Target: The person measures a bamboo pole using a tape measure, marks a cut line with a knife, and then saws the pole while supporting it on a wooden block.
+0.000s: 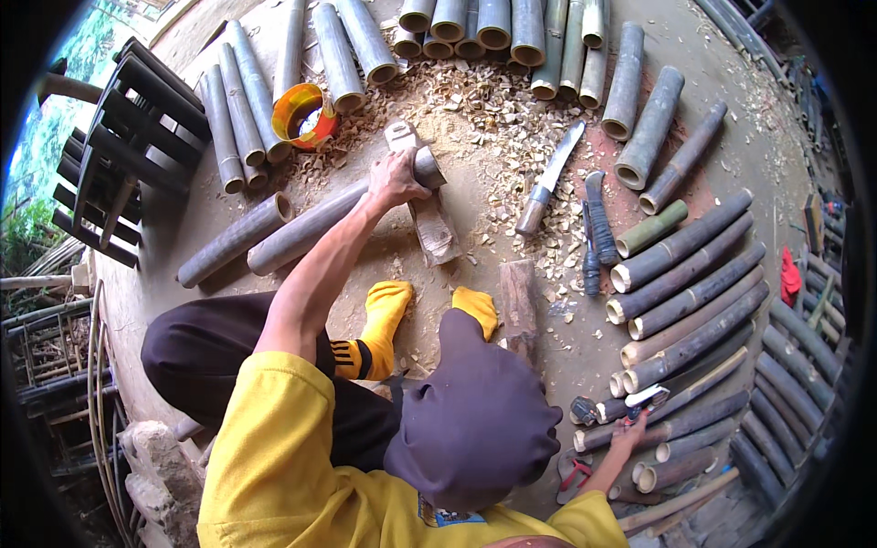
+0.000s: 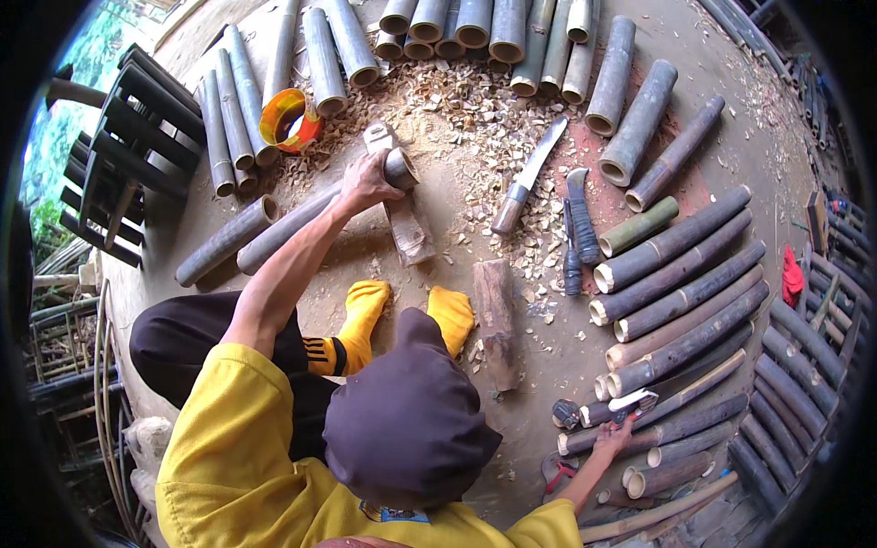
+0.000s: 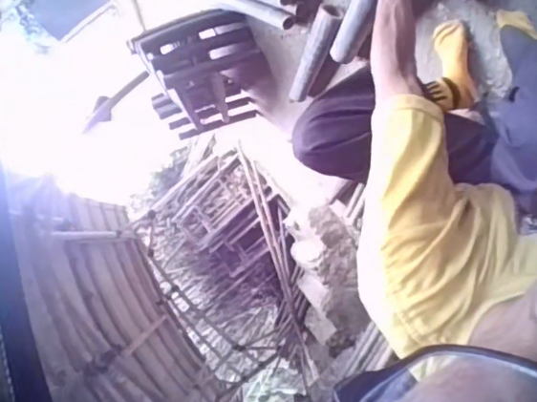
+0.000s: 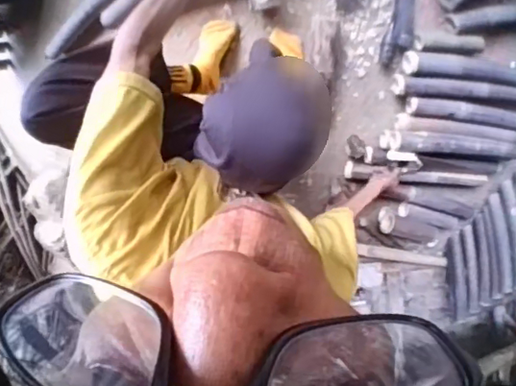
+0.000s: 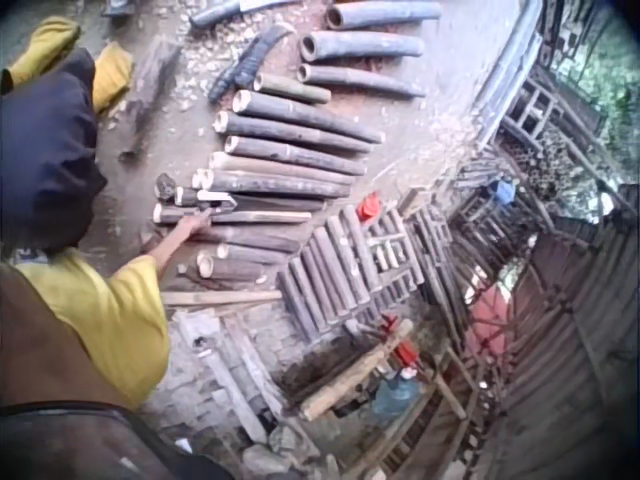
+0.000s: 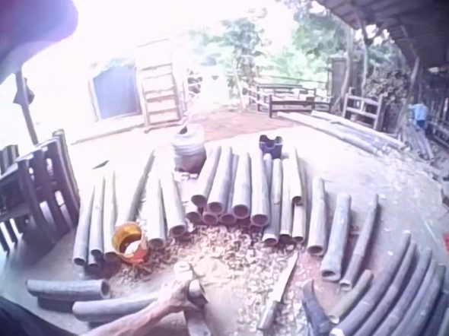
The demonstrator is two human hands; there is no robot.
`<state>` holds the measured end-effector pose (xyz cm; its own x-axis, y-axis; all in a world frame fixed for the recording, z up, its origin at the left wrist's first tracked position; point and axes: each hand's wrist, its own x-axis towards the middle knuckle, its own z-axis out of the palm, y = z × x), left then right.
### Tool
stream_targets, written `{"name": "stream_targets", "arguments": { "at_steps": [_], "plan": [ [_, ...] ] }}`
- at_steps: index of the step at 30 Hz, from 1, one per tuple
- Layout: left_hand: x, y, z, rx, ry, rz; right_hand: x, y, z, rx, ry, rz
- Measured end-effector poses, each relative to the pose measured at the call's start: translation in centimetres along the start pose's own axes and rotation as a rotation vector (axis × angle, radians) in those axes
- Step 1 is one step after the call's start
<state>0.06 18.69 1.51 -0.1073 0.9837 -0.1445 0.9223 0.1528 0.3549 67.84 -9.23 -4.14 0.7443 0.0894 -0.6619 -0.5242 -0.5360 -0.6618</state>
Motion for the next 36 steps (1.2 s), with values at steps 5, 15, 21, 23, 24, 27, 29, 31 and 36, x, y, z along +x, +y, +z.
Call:
{"name": "stream_targets", "arguments": {
  "at_steps": [5,15,21,23,24,27,29,31,36],
  "plan": [
    [-0.3,0.2,0.1,-0.011,0.039,-0.044,-4.9,-0.6,2.4,-0.978,0.429,-0.961],
    [-0.1,1.3,-0.1,0.010,0.015,-0.056,-5.0,-2.1,1.9,-1.303,-0.211,-1.037],
    [0.0,1.9,-0.1,-0.001,0.016,-0.049,-3.1,-3.8,-0.4,-0.900,0.283,-1.309],
    [-0.9,0.2,-0.4,0.032,0.051,-0.028,-9.9,-5.8,1.4,-0.541,0.268,-1.212],
    [-0.4,0.8,-0.3,0.014,0.062,-0.015,-9.2,-7.2,-0.6,-0.501,0.258,-1.181],
    [-0.3,1.2,0.3,0.000,0.044,-0.017,-17.3,-8.1,0.4,-0.388,0.193,-1.524],
    [0.1,1.1,0.0,0.008,-0.013,-0.002,-19.4,-8.7,0.7,-0.386,0.076,-1.484],
    [0.7,0.0,0.3,-0.073,0.078,0.035,-26.7,-9.8,3.3,-0.375,-0.140,-1.315],
    [-0.9,6.3,-2.2,-0.977,0.310,-0.201,-34.9,-7.7,13.6,0.071,-0.818,-1.175]
  ]
}}
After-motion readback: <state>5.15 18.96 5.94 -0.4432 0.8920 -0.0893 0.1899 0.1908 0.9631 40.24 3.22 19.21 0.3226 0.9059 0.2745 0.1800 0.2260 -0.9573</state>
